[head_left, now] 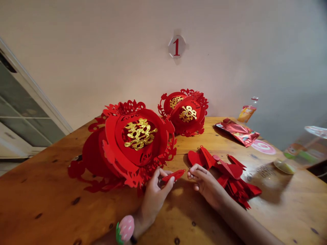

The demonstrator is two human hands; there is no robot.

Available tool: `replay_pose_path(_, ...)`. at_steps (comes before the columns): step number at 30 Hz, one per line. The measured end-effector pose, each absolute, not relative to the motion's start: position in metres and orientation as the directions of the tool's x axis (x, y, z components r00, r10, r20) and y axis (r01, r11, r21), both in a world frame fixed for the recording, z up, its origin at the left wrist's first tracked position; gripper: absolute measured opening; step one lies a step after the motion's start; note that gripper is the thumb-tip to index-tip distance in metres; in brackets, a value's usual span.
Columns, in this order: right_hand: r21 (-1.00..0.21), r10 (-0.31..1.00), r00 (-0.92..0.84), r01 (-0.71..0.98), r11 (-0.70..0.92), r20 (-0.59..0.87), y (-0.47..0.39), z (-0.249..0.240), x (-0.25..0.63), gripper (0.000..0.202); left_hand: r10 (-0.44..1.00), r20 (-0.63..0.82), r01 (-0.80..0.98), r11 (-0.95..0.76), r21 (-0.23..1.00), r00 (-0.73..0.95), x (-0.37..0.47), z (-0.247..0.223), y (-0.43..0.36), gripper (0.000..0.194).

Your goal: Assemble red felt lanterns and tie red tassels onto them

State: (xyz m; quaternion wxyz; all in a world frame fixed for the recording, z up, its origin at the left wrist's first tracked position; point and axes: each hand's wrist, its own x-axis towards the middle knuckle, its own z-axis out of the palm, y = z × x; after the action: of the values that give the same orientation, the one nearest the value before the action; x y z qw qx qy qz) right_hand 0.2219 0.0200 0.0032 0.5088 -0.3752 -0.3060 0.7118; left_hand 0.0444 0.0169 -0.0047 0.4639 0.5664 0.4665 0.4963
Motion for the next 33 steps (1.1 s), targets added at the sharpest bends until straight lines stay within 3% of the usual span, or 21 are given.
replay_pose_path(11,-0.778,0.926,-0.283,-0.511,-0.366,-0.25,0.0197,0.0043,0.2201,0.014,0.983,0.152,0.085,-0.161,0.983,0.108,0.0447,0.0019,0.013,0.018)
replay_pose_path(33,-0.808,0.932,-0.257,-0.472,-0.353,-0.256,0.0227,0.0043,0.2282,0.013,0.975,0.093,0.007,-0.096,0.995,0.202,0.0461,0.0048,0.0121,0.017)
